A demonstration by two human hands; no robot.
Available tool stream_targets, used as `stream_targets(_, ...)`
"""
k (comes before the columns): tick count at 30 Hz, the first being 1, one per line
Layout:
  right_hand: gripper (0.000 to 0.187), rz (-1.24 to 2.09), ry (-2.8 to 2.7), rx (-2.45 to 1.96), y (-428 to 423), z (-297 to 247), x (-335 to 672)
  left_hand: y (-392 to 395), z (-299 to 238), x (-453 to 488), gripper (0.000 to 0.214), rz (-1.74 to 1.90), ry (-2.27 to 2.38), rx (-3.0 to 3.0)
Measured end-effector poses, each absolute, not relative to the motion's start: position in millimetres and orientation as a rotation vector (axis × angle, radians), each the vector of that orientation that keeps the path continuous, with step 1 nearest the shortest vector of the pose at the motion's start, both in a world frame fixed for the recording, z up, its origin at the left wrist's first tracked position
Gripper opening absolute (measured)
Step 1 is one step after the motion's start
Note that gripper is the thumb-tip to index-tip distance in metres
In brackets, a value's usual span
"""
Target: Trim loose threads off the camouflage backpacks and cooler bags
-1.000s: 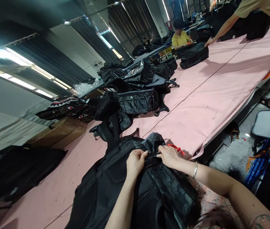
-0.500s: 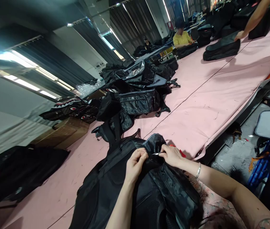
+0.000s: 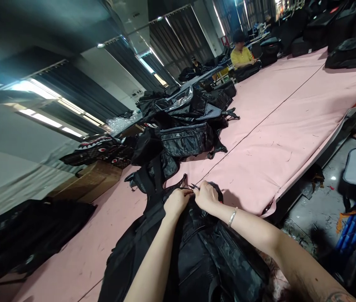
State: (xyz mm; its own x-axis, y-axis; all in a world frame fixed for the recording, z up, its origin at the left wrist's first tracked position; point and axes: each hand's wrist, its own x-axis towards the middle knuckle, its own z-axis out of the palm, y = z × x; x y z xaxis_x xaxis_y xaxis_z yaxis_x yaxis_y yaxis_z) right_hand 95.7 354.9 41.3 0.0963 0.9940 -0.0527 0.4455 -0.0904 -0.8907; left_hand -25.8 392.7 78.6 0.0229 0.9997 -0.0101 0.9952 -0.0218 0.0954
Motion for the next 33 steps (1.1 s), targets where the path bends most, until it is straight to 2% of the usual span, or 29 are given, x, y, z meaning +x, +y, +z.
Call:
stream_targets(7, 0.028, 0.815, -1.666, -1.725, 352.3, 29.8, 96.6, 385.5, 70.1, -22.0, 0.022, -0.024, 2.255, 2.237)
stream_targets(16, 0.026, 0.740, -1.832, -1.658, 353.5, 28.2, 97.2, 394.7, 62.4, -30.4, 0.029, 0.061, 2.408, 1.998)
stream_targets(22, 0.026, 0.737, -1.835, -1.665, 354.0, 26.1, 96.2, 394.5, 63.5, -39.9, 0.033, 0.162, 2.396, 1.964)
stream_targets(33, 0.026, 0.796, -1.814, -1.678, 357.3, 22.2, 94.0, 390.7, 66.2, -29.6, 0.029, 0.047, 2.364, 1.981)
